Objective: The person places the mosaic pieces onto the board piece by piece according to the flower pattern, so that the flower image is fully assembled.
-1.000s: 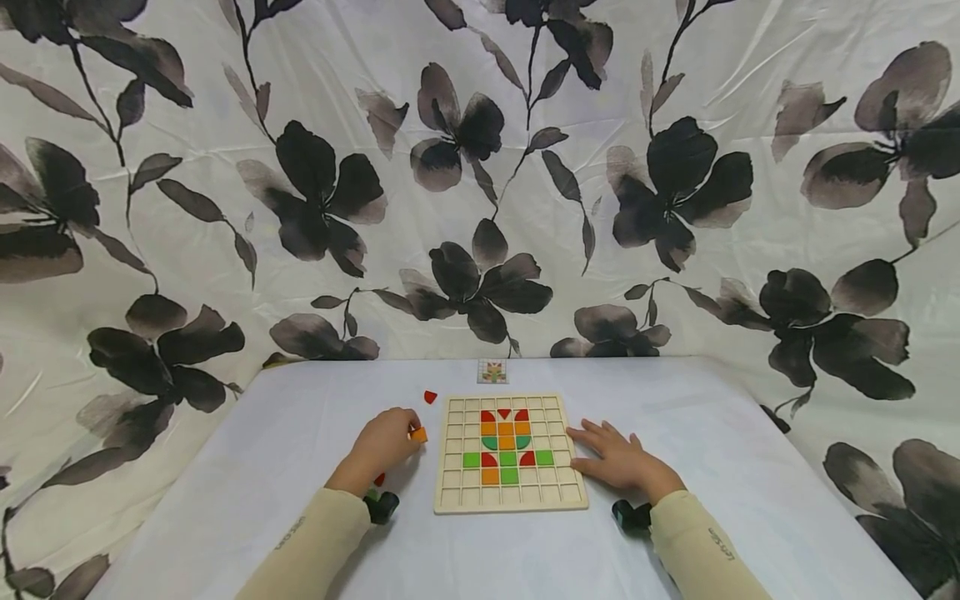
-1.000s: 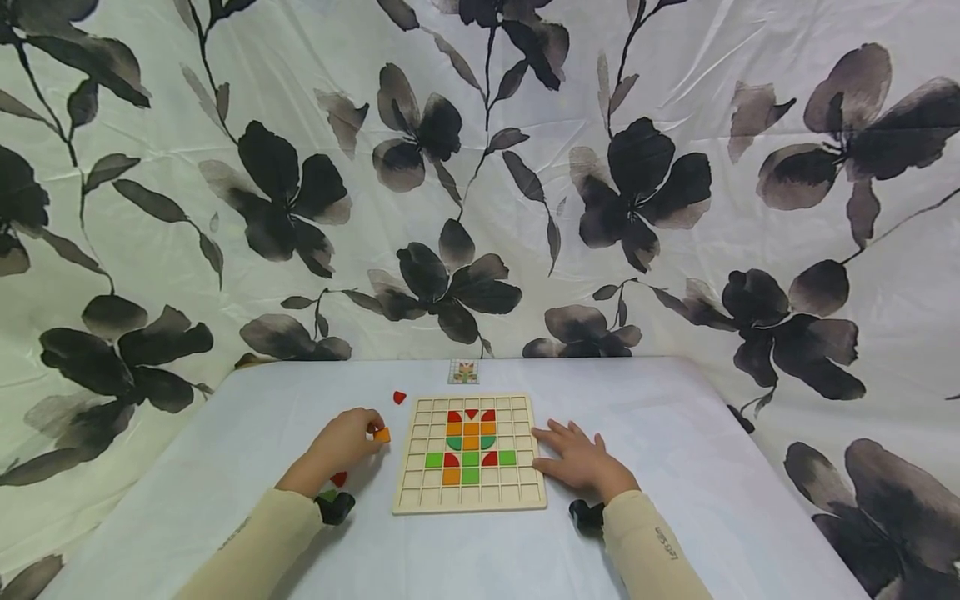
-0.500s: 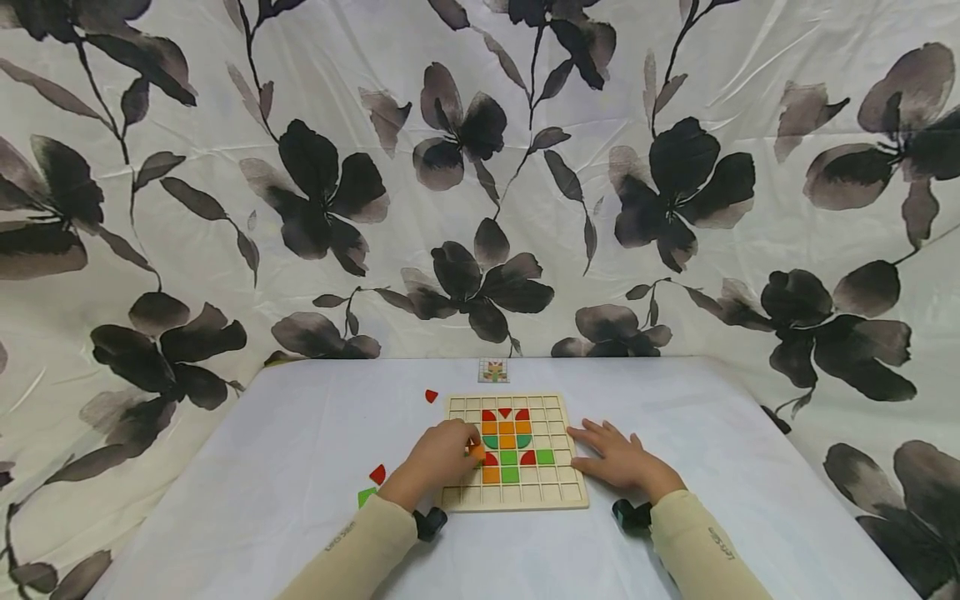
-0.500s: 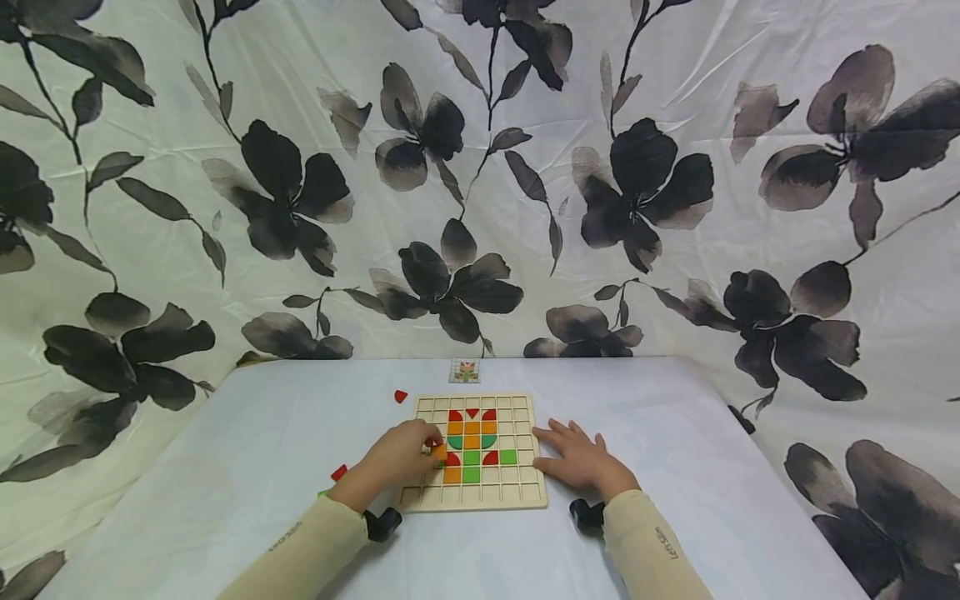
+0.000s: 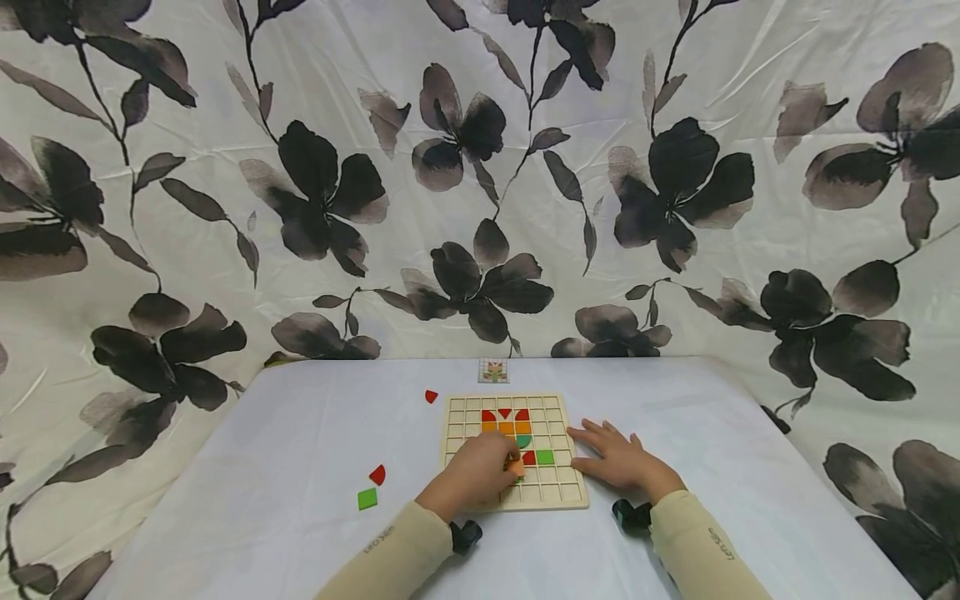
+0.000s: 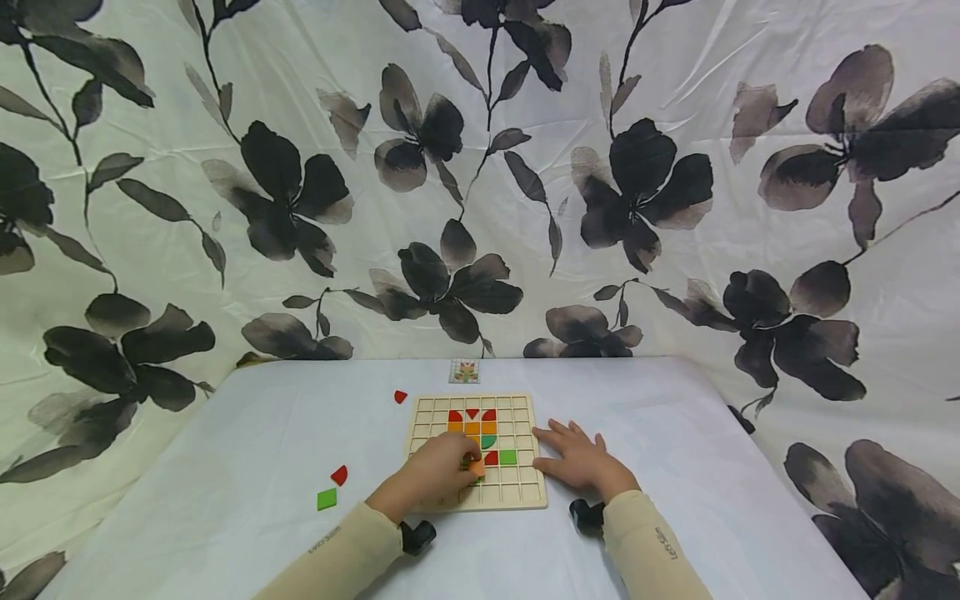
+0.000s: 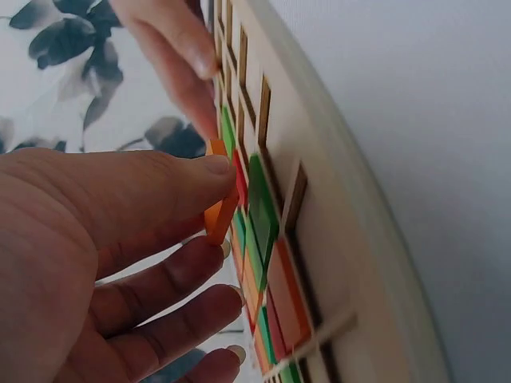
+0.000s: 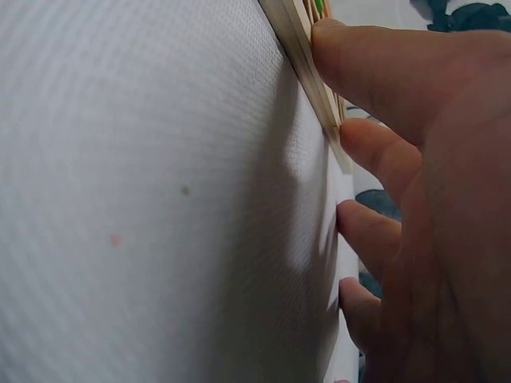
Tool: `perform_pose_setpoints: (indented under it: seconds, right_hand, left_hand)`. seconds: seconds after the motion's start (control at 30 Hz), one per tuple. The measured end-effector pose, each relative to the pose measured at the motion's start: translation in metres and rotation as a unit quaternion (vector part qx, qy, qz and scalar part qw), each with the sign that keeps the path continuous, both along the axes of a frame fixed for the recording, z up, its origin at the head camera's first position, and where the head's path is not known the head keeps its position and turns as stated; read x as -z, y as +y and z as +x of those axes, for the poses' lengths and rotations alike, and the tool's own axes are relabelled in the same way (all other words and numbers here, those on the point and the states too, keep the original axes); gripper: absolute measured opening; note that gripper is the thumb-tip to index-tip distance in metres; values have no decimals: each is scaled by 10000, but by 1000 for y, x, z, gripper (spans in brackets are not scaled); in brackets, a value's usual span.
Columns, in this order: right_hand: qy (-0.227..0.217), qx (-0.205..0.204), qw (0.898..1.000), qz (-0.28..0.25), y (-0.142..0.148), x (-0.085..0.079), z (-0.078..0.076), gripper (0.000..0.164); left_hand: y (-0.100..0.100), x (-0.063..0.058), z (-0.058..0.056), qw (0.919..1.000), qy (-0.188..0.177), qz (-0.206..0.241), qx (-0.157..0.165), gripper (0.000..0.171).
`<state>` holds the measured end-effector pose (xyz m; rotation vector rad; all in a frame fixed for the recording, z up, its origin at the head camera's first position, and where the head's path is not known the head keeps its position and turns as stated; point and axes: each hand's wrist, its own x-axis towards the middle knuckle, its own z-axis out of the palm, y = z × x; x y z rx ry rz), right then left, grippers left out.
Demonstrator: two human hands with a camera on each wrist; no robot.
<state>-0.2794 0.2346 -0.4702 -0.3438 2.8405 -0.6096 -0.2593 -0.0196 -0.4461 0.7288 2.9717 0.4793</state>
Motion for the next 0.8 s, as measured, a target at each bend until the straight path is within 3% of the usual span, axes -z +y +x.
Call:
perform_pose_setpoints:
  seconds: [0.23,0.5,0.8]
  right_hand:
    - [81,-59,9999,7,2,4,-3,63]
    - [85,-39,10000,-3,2,5,-3,63]
    - [105,-5,9999,45,1,5,-3,64]
  left_hand:
    - [14,4,-1,9997,120,-34,196,18]
    - [20,6,-2,9997,-215,61,52,14]
    - [19,12,3,9982,145,-391,422,8]
